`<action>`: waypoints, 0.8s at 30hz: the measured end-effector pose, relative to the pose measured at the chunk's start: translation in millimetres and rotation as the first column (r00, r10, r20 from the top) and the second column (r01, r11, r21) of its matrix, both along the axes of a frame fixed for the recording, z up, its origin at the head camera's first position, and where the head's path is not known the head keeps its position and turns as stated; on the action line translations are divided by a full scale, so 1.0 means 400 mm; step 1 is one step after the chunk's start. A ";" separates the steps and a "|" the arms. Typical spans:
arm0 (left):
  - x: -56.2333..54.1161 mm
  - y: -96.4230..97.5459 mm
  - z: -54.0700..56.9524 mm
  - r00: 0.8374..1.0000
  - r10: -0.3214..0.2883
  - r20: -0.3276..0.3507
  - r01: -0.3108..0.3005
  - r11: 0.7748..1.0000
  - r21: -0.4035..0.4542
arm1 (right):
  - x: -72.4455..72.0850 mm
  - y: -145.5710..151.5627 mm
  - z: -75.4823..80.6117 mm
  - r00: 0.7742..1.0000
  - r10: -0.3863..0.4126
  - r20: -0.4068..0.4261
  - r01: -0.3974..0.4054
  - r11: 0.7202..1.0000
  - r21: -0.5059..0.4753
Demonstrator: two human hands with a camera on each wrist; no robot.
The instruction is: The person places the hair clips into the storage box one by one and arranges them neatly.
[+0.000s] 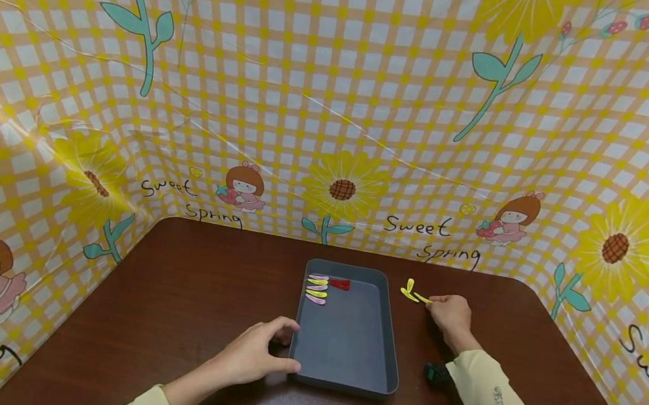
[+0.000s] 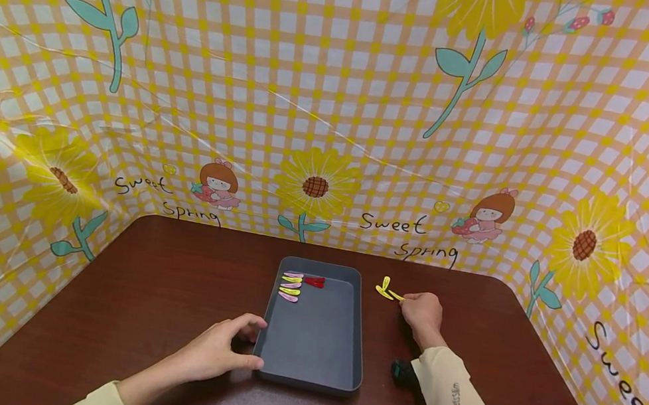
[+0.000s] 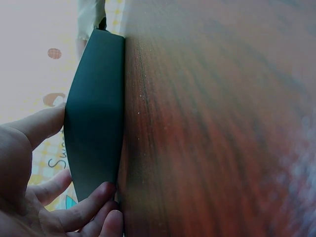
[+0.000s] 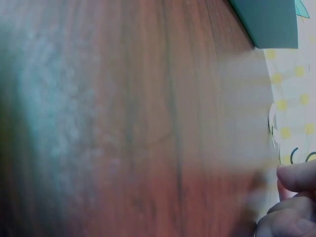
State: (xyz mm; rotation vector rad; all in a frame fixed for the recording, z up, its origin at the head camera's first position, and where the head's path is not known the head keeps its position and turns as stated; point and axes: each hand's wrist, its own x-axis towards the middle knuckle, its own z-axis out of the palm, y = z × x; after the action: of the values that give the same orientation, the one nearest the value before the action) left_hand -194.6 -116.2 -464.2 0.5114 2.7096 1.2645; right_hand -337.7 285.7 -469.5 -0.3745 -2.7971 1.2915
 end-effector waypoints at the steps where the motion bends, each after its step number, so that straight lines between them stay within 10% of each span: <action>1: 0.000 0.000 0.001 1.000 0.000 0.000 0.000 1.000 0.000 | -0.002 0.001 -0.001 1.000 0.001 0.002 -0.001 1.000 -0.005; 24: 0.001 0.001 0.001 1.000 0.003 -0.005 -0.003 1.000 -0.006 | 0.007 -0.036 0.066 0.999 0.053 -0.009 -0.053 0.999 0.000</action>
State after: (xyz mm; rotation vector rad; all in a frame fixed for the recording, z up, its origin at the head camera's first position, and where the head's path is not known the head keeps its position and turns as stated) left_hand -194.1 -116.0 -463.6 0.5109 2.7187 1.2565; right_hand -334.8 271.3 -443.0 -0.2956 -2.8180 1.3000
